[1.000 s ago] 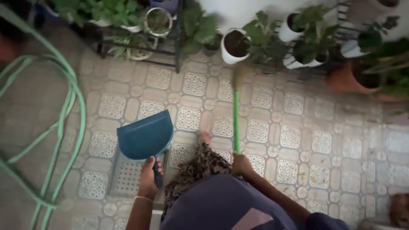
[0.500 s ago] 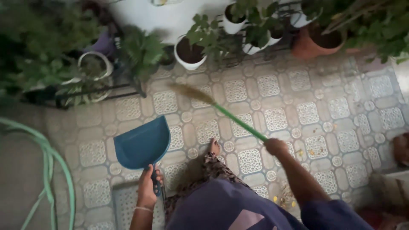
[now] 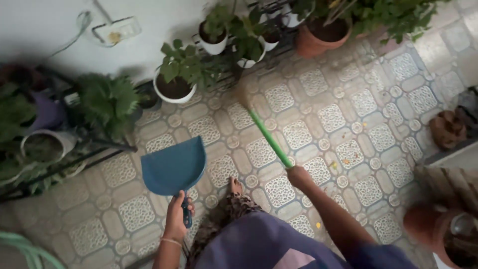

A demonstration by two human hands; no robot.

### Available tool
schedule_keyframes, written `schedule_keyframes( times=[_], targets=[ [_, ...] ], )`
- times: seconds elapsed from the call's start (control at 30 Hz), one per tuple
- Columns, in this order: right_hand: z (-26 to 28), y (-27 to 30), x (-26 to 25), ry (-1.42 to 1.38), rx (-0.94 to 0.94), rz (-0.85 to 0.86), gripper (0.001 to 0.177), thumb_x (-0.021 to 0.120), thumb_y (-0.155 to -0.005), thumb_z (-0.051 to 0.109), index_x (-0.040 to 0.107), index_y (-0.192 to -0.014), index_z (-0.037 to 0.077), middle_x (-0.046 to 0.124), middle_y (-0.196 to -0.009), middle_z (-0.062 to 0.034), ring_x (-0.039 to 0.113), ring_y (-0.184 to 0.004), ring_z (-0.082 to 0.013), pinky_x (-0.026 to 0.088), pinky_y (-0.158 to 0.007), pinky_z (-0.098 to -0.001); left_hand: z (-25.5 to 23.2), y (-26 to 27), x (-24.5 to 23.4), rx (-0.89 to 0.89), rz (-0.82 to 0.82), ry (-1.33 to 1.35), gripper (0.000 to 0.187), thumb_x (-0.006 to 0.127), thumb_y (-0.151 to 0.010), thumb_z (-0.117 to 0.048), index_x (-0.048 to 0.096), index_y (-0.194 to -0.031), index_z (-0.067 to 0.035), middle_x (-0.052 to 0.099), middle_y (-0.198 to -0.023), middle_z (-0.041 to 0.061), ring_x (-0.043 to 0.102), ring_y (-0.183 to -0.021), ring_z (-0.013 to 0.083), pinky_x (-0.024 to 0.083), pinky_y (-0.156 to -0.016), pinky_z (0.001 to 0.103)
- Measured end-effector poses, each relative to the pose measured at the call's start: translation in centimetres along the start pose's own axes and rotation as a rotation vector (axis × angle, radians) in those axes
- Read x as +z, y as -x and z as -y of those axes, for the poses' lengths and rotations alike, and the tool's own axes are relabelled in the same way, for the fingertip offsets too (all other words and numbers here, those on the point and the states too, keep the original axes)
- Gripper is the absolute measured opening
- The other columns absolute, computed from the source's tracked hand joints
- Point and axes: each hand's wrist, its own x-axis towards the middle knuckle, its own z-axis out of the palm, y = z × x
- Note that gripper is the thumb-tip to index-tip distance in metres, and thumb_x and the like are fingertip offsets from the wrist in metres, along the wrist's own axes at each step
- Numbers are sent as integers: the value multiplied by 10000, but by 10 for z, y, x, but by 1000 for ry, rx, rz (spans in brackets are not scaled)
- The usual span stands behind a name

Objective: Sweeping debris from a tiled balcony into a dustpan using a broom.

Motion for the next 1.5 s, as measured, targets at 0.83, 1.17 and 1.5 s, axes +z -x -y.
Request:
schedule_keyframes(
  times=[0.83, 1.17, 1.5],
  targets=[
    [-11, 207, 42, -65, 715, 65, 454, 629, -905, 602, 771, -908, 172, 768, -928, -70, 761, -871, -293, 591, -693, -466, -120, -153, 155, -206, 459, -893, 323, 634, -996, -382, 630, -1038, -61, 577, -770, 23, 538, -604, 126, 468, -539, 291],
    [248, 419, 217, -721, 1267, -95, 478, 527, -924, 597, 630, -1155, 191, 755, -960, -173, 722, -910, -410, 545, -768, -574, -95, -176, 211, -414, 698, -1205, 295, 609, -996, -400, 555, -931, -118, 542, -729, 30, 522, -551, 150, 435, -485, 313],
    [314, 421, 448, -2480, 1425, -558, 166, 664, -895, 166, 616, -796, 42, 531, -601, -52, 502, -447, -187, 363, -381, -350, -15, -115, 234, -580, 798, -1365, 246, 618, -985, -369, 513, -978, -147, 548, -755, 28, 513, -551, 152, 424, -476, 317]
  ],
)
